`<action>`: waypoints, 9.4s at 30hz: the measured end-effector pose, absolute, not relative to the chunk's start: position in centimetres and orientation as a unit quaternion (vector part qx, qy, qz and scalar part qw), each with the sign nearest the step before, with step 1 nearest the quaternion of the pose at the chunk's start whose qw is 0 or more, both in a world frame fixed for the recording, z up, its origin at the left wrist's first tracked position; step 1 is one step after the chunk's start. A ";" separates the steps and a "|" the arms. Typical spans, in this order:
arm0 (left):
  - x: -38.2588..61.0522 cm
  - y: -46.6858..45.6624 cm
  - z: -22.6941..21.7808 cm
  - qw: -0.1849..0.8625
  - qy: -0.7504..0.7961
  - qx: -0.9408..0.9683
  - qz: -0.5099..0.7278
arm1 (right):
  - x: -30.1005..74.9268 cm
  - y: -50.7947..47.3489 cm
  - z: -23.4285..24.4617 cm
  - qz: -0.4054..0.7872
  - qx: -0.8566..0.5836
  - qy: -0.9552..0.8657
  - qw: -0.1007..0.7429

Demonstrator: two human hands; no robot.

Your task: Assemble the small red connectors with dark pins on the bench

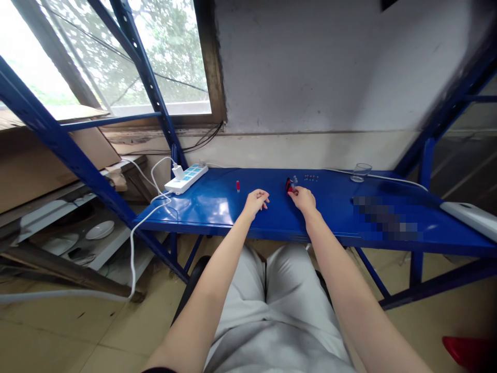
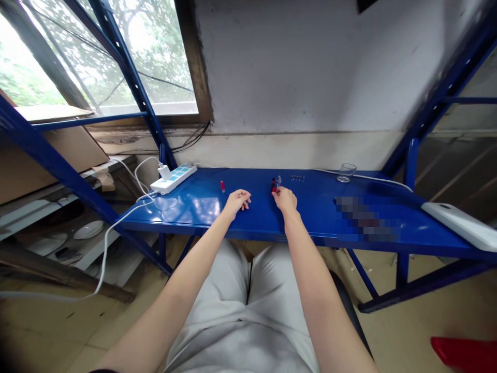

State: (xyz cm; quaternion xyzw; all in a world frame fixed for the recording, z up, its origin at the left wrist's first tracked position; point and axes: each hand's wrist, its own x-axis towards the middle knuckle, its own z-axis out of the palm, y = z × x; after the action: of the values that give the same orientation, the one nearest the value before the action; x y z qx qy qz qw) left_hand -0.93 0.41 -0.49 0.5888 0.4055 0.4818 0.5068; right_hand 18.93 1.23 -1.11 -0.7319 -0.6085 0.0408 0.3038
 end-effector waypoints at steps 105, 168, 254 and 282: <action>-2.7 0.8 -0.1 0.505 0.361 0.586 0.521 | 13.3 -2.5 0.5 -0.061 -0.526 -0.801 0.281; -2.4 0.9 -0.9 0.249 0.452 0.712 0.476 | 14.7 -0.2 -1.3 0.070 -0.508 -0.757 0.405; -3.3 0.0 -0.2 0.211 0.505 0.582 0.602 | 14.5 -0.1 -0.6 0.022 -0.579 -0.770 0.268; -3.4 0.4 -0.5 0.182 0.499 0.593 0.605 | 11.3 1.7 -0.4 -0.104 -0.584 -0.779 0.204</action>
State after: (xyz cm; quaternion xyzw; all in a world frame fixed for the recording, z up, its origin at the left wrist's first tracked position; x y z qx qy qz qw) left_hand -3.36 0.37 -0.52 0.5932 0.4992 0.6049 0.1818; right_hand 11.27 1.71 -0.43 -0.5835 -0.7792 -0.1038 0.2040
